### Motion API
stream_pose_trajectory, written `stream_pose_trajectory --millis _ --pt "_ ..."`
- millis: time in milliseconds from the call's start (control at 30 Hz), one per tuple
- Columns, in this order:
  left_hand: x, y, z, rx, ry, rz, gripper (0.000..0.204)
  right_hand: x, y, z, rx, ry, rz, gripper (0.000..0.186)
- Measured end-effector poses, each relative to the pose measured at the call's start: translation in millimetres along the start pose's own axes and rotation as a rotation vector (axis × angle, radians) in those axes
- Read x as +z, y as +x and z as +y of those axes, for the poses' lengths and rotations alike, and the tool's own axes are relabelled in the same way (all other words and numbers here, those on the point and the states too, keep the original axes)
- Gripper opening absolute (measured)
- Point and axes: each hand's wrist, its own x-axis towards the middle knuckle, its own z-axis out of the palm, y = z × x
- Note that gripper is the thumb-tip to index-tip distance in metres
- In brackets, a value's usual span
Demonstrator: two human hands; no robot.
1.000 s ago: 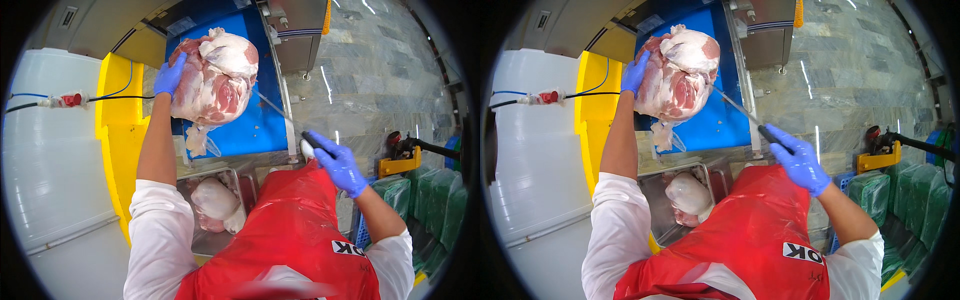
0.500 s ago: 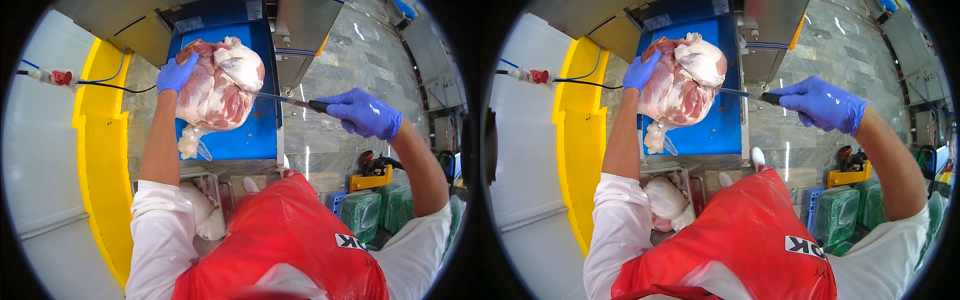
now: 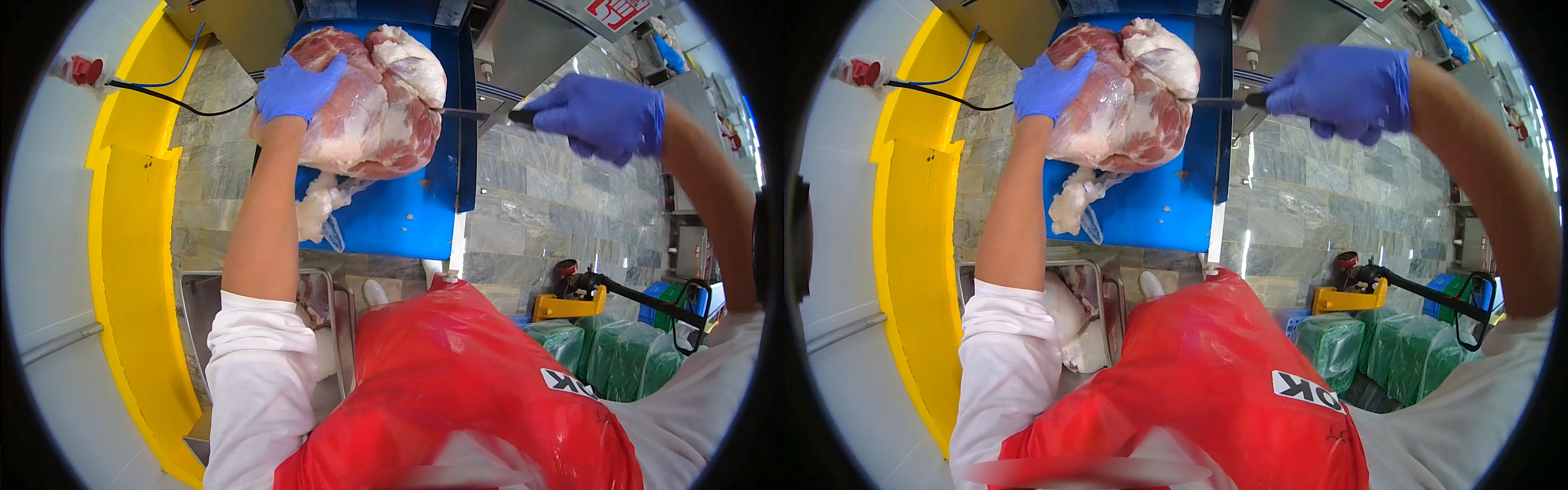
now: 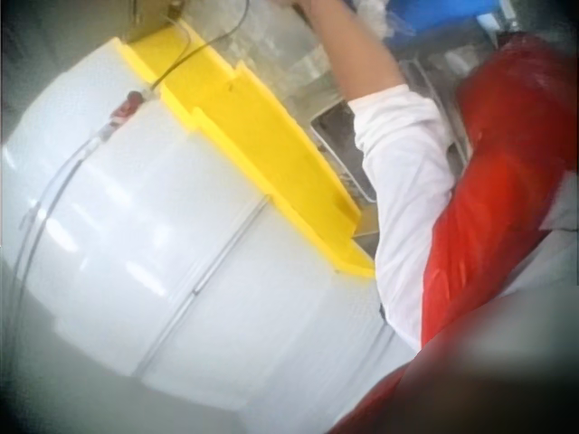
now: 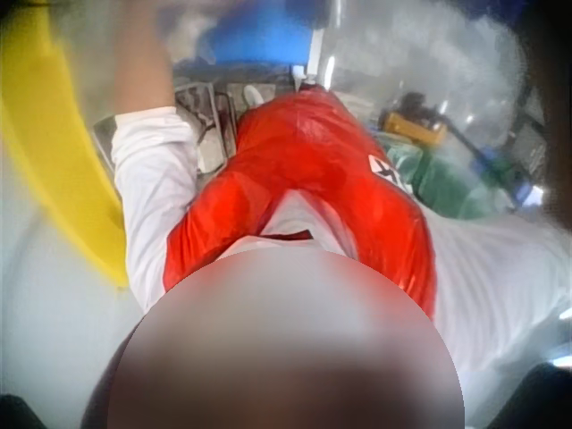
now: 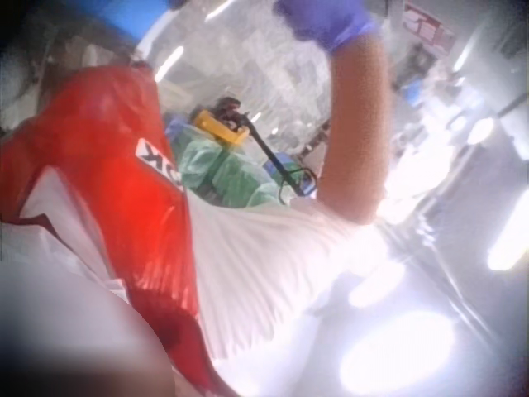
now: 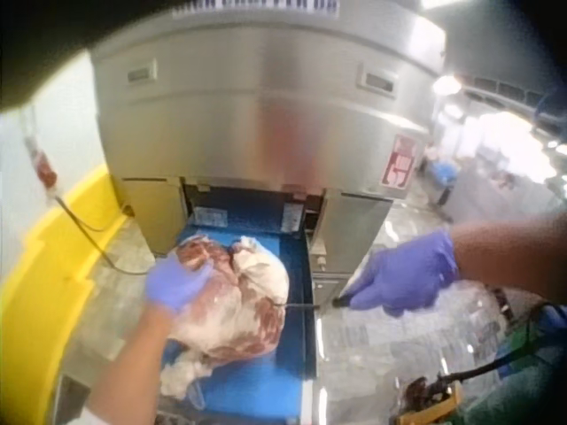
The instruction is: The person removes a large raw meat cut from a water-filled metal bin and places it on a blue cutting board. Using a knife, the person trims fat and connective tissue from the meat, separating pieces and setting them aside.
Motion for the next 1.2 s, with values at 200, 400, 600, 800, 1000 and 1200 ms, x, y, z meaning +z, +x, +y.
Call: stream_pose_trajectory --millis 200,400,600,800,1000,1200 --pt "-12.1 -3.5 -6.7 -0.052 -0.072 -0.069 0.115 -15.3 -4.1 -10.8 0.057 0.003 -0.032 0.035" --pt "-21.2 37.2 -6.0 -0.008 0.205 -0.179 0.112 9.7 5.3 40.5 -0.077 0.057 0.025 0.046" --pt "0.3 43.6 -12.5 -0.089 -0.21 -0.209 0.095 126.5 -3.8 83.1 -0.272 0.335 0.306 0.048" --pt "8.4 50.2 -21.3 0.05 -0.135 -0.004 0.098 192.0 -17.8 131.8 -0.195 0.882 0.217 0.05" --pt "17.0 84.3 -7.3 0.13 -0.231 -0.25 0.09 214.2 16.7 142.0 -0.293 0.972 0.241 0.045" --pt "26.5 93.2 -10.4 0.214 -0.219 -0.256 0.083 203.6 38.7 153.7 -0.399 0.923 0.175 0.042"
